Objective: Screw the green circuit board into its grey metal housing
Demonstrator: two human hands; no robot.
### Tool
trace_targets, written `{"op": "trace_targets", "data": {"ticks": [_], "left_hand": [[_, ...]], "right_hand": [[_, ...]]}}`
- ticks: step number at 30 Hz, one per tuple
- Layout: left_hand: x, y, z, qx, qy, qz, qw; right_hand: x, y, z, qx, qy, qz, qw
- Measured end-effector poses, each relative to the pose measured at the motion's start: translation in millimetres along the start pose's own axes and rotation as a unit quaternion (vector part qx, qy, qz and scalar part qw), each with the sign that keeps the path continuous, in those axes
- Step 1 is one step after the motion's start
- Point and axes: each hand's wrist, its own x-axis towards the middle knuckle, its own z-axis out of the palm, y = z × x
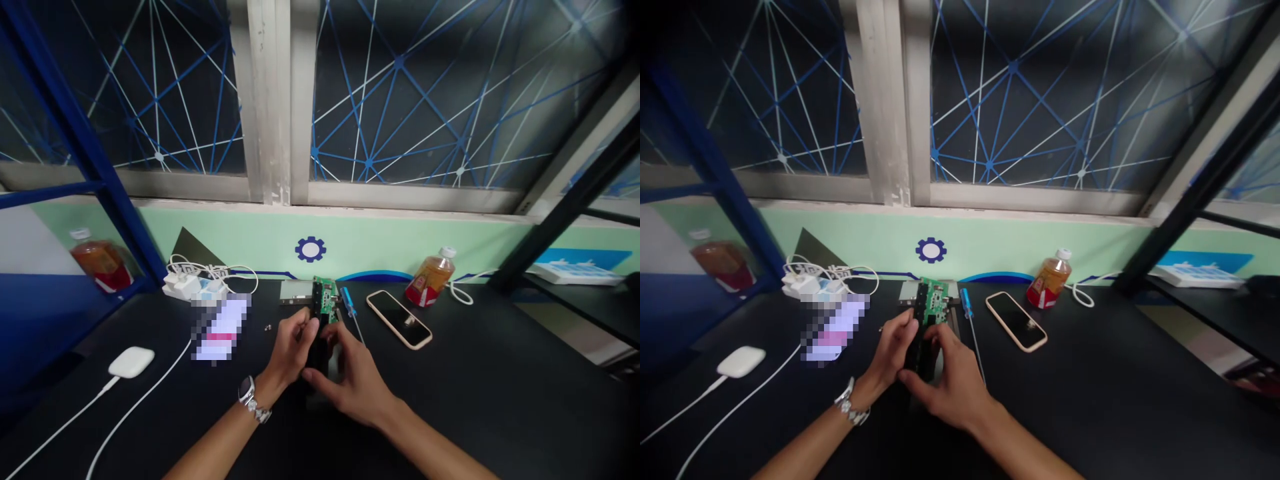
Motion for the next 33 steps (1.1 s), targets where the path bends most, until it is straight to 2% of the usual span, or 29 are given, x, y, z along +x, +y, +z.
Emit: {"op": "trace_targets", "data": {"ticks": [3,6,11,15,19,23,25,28,31,33], "left_hand": [[-1.4,2.8,-3.7,0.025,-0.023,0.029,0.999],[2.8,1.7,-8.8,0.014,-0.034,0.028,0.999],[15.6,-10.1,-20.6,-0.001,0.052,-0.007,0.999],[21.8,-17.9,-30.0,-0.046,0.058,-0.075,0.994],[26.2,-20.0,-33.8,-0.12,0.011,-0.11,0.987],[31.0,-17.7,-39.4,-0.202,0.032,-0.111,0.972],[32.5,-14.6,-44.5,-0.232,0.034,-0.123,0.964],[32.9,-8.9,-54.1,-0.265,-0.001,-0.136,0.955],[32.1,-5.1,-63.0,-0.286,-0.048,-0.149,0.946],[31.3,-4.0,-66.6,-0.274,-0.065,-0.163,0.945]], "right_hand": [[-0.1,1.5,-1.0,0.062,-0.023,0.001,0.998],[0.9,5.2,0.5,0.147,-0.034,0.002,0.989],[1.4,12.9,7.0,0.288,-0.051,0.033,0.956],[4.0,16.6,6.4,0.311,-0.045,0.036,0.949],[8.3,21.9,0.8,0.279,-0.038,0.049,0.958],[14.5,31.9,-9.5,0.224,-0.036,0.053,0.972],[18.1,35.8,-16.4,0.181,-0.026,0.025,0.983],[21.9,37.5,-27.1,0.083,0.019,-0.043,0.995],[21.5,35.2,-36.2,-0.018,0.058,-0.076,0.995],[18.8,32.9,-41.2,-0.075,0.062,-0.085,0.992]]}}
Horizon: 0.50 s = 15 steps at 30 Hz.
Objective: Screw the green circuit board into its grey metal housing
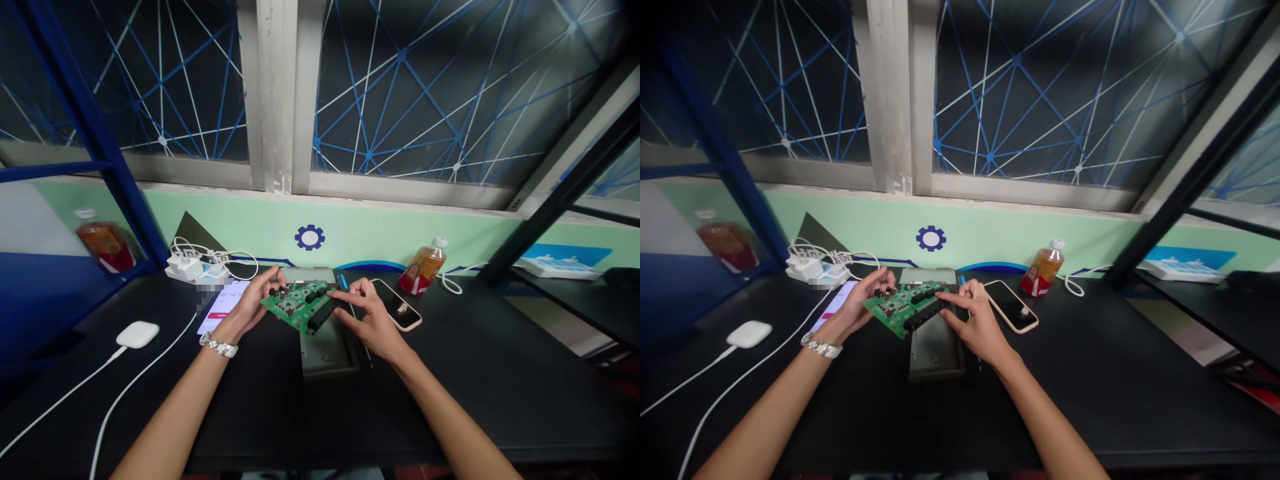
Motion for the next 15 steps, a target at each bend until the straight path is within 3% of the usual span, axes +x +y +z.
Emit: {"op": "trace_targets", "data": {"ticks": [5,9,12,15], "left_hand": [[-6.2,1.6,1.2,0.09,-0.025,-0.037,0.995],[-11.2,2.2,1.0,0.124,-0.07,-0.084,0.986],[-11.7,0.4,-0.3,0.125,-0.107,-0.129,0.978],[-10.6,-3.5,1.3,0.126,-0.14,-0.158,0.969]], "right_hand": [[-6.5,-4.6,-7.0,0.026,-0.056,-0.004,0.998],[-9.4,-4.8,-1.1,0.085,-0.016,0.054,0.995],[-11.8,-4.7,5.8,0.19,-0.028,0.104,0.976],[-14.9,-8.2,10.5,0.254,-0.063,0.106,0.959]]}}
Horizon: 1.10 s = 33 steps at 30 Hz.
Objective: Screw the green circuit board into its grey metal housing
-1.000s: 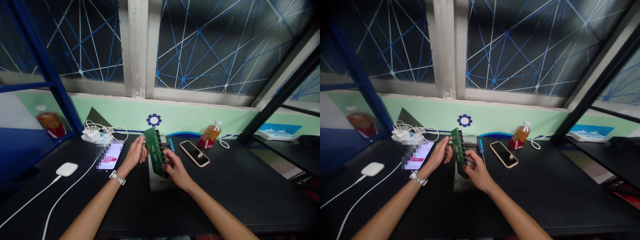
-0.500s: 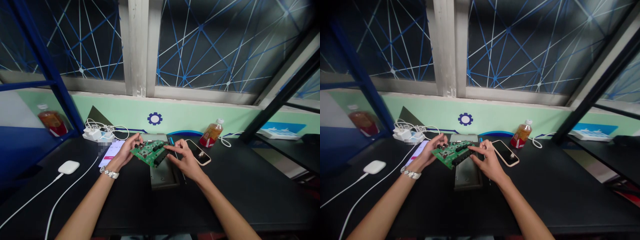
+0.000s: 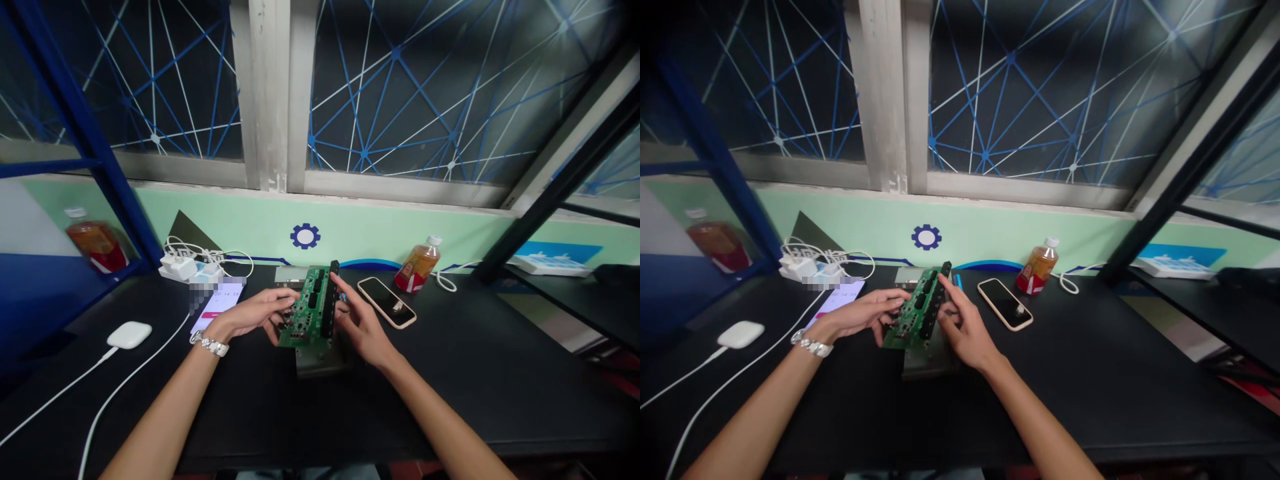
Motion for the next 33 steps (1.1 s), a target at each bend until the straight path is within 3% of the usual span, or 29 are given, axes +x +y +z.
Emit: {"op": "trace_targets", "data": {"ticks": [4,11,17,21,26,30,33], "left_hand": [[4.0,-3.3,7.8,-0.004,-0.033,-0.006,0.999],[7.5,-8.8,24.1,-0.027,0.016,0.032,0.999],[9.7,-7.3,29.4,0.017,0.026,0.077,0.997],[10.4,-4.8,24.1,0.03,0.017,0.093,0.995],[7.0,-4.3,4.3,0.029,0.007,0.079,0.996],[2.0,-1.1,-9.1,-0.005,0.027,0.051,0.998],[3.3,-2.1,-10.5,-0.058,0.006,0.06,0.997]], "right_hand": [[-3.8,-6.6,8.3,-0.037,-0.017,-0.051,0.998],[-4.9,-13.9,13.1,-0.074,-0.048,-0.107,0.99],[-4.7,-10.3,16.1,-0.075,-0.019,-0.113,0.991],[-3.9,-5.0,17.8,-0.02,0.013,-0.084,0.996],[1.0,11.4,9.4,0.05,0.051,-0.005,0.997],[7.6,26.8,2.2,0.087,0.074,0.046,0.992],[10.6,30.5,1.7,0.128,0.081,0.058,0.987]]}}
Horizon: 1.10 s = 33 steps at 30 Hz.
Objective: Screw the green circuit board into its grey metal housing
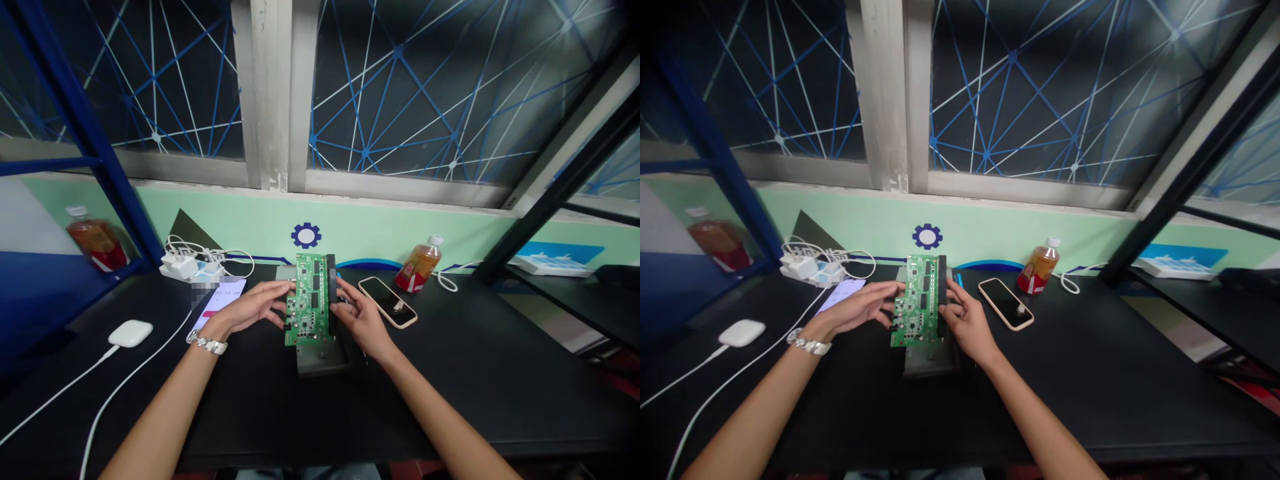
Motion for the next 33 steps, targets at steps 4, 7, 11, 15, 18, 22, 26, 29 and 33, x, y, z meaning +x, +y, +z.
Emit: {"op": "trace_targets", "data": {"ticks": [4,7,11,15,18,22,26,29,33], "left_hand": [[5.4,-12.1,3.9,-0.068,-0.043,-0.019,0.997],[5.7,-18.2,6.9,-0.116,-0.106,-0.066,0.985],[1.0,-14.2,9.3,-0.148,-0.224,-0.125,0.955],[-2.9,-9.8,9.0,-0.131,-0.278,-0.127,0.943],[-4.3,-11.7,8.3,-0.101,-0.269,-0.101,0.952],[-4.3,-16.2,7.9,-0.1,-0.267,-0.074,0.956],[-1.7,-17.2,7.4,-0.137,-0.275,-0.078,0.948],[0.0,-17.5,7.2,-0.168,-0.279,-0.084,0.942],[-0.9,-18.6,9.1,-0.141,-0.27,-0.075,0.949]], "right_hand": [[-1.2,-4.6,5.2,0.04,-0.017,-0.052,0.998],[-3.8,-9.3,9.1,0.043,-0.043,-0.091,0.994],[-6.6,-12.0,11.4,0.04,-0.048,-0.118,0.991],[-7.8,-11.1,11.6,0.034,-0.042,-0.13,0.99],[-7.7,-9.1,11.3,0.012,-0.041,-0.14,0.989],[-7.7,-8.8,10.9,-0.033,-0.029,-0.161,0.986],[-8.9,-11.1,11.6,-0.076,-0.024,-0.172,0.982],[-9.9,-11.8,12.4,-0.084,-0.031,-0.181,0.979],[-12.4,-16.5,13.5,-0.113,-0.031,-0.198,0.973]]}}
